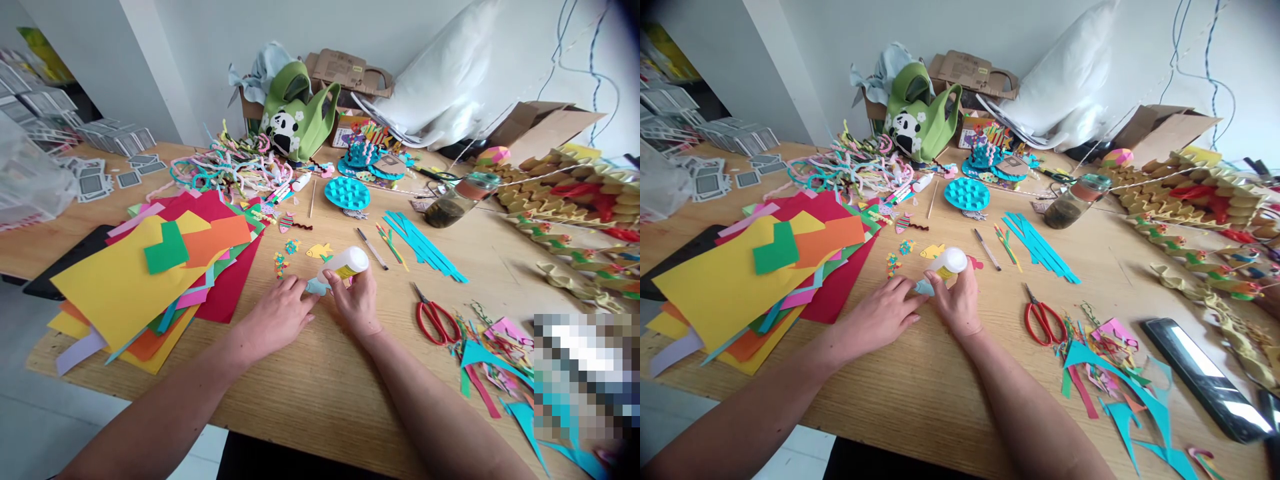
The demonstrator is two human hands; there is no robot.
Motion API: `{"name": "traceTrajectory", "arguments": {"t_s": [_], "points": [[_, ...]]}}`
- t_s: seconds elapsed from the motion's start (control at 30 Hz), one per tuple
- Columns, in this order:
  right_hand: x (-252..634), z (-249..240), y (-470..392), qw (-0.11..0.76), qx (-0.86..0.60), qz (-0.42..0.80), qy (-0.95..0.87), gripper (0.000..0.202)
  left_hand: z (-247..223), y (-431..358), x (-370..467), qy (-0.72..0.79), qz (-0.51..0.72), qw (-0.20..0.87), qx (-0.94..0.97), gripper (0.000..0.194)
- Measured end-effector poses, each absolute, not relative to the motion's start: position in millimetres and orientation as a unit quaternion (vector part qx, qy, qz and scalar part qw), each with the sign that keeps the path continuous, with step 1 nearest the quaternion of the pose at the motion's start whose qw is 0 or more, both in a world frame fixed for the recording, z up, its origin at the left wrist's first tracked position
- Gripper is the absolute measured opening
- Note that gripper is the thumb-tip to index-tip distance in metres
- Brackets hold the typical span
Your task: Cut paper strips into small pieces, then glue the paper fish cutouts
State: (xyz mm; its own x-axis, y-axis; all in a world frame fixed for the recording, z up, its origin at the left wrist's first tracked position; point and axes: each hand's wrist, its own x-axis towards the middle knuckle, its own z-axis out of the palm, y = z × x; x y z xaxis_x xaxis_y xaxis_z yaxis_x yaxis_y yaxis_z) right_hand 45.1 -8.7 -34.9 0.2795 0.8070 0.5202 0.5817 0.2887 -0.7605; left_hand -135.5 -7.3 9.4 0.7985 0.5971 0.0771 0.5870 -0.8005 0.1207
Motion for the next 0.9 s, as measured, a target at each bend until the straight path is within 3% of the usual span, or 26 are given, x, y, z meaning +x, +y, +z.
{"name": "traceTrajectory", "arguments": {"t_s": [0.57, 0.9], "points": [[45, -29, -11, 0.556, -0.601, 0.125, -0.561, 0.036, 13, -9, -135, 0.317, 0.053, 0.057, 0.945, 0.031], [46, -28, -11, 0.606, -0.585, 0.127, -0.524, 0.032, 12, -8, -135, 0.315, 0.052, 0.057, 0.946, 0.034]]}}
